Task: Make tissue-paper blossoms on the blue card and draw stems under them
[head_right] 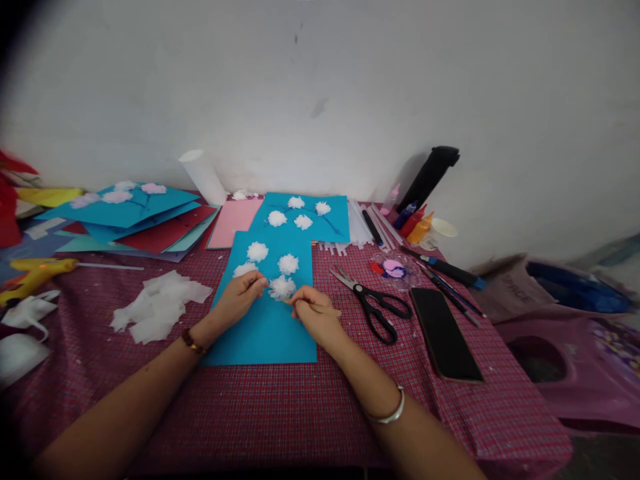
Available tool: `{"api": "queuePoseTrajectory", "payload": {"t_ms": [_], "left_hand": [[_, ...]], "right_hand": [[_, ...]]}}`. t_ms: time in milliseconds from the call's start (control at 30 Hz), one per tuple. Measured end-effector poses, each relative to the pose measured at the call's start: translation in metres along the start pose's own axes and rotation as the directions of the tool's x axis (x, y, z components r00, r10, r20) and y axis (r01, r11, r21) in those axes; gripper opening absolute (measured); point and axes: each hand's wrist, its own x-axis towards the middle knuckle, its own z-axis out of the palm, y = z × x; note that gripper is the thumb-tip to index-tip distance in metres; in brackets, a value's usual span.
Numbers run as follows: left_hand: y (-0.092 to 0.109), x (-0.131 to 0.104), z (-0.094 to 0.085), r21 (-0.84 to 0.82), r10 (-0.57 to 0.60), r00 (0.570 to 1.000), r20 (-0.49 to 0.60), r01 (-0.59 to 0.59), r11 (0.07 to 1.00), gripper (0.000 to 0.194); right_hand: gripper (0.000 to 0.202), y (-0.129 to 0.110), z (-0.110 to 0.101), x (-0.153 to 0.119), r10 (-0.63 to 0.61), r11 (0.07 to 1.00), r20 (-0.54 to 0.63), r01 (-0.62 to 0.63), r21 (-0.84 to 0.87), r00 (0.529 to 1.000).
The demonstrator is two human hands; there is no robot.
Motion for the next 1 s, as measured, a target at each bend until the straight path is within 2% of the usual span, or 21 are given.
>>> {"api": "queuePoseTrajectory", "payload": {"t_ms": [200,300,367,433,500,533,667,733,833,900,1000], "left_hand": [[0.001,-0.003,0.002,0.007,-0.002,1.000,-0.004,0.002,1.000,0.040],[0.001,-0.006,-0.002,-0.017,0.004,0.996,-0.090,-0.005,1.000,0.042],[-0.001,-0.006,-0.012,-0.046,-0.008,0.979,-0.203,-0.001,0.999,0.037],[-0.004,-0.003,-0.030,-0.078,-0.043,0.954,-0.296,0.021,0.997,0.025],[-0.009,0.001,-0.054,-0.091,-0.074,0.937,-0.341,0.045,0.995,0.012],[-0.012,0.002,-0.066,-0.074,-0.084,0.934,-0.348,0.062,0.995,0.015],[-0.022,0.004,-0.106,0.239,-0.066,0.932,-0.355,0.159,0.958,0.022],[-0.024,0.002,-0.115,0.353,-0.048,0.935,-0.351,0.180,0.918,0.033],[-0.023,-0.001,-0.121,0.377,-0.061,0.936,-0.348,0.199,0.905,0.042],[-0.022,-0.003,-0.122,0.405,-0.064,0.955,-0.290,0.182,0.896,0.039],[-0.025,-0.008,-0.126,0.533,-0.066,0.992,-0.111,0.116,0.838,0.018]], "right_hand": [[0.016,0.003,0.002,-0.001,-0.043,0.985,0.037,0.048,-0.167,0.998],[0.016,0.005,0.002,-0.003,-0.100,0.964,0.063,0.112,-0.240,0.993],[0.017,0.005,0.003,-0.004,-0.124,0.951,0.082,0.142,-0.276,0.989],[0.017,0.005,0.003,-0.005,-0.145,0.935,0.095,0.168,-0.312,0.985],[0.017,0.004,0.004,-0.006,-0.175,0.920,0.106,0.201,-0.338,0.979],[0.017,0.004,0.004,-0.006,-0.185,0.915,0.112,0.212,-0.344,0.976],[0.016,0.006,0.002,-0.007,-0.142,0.937,0.117,0.172,-0.306,0.983],[0.016,0.007,0.000,-0.005,-0.071,0.964,0.089,0.091,-0.251,0.994],[0.014,0.007,-0.005,0.000,0.013,0.994,0.071,-0.005,-0.111,0.997],[0.012,0.005,-0.009,0.003,0.037,0.999,0.068,-0.037,-0.011,0.997],[0.010,0.003,-0.014,0.005,0.051,0.993,0.068,-0.058,0.103,0.996]]}}
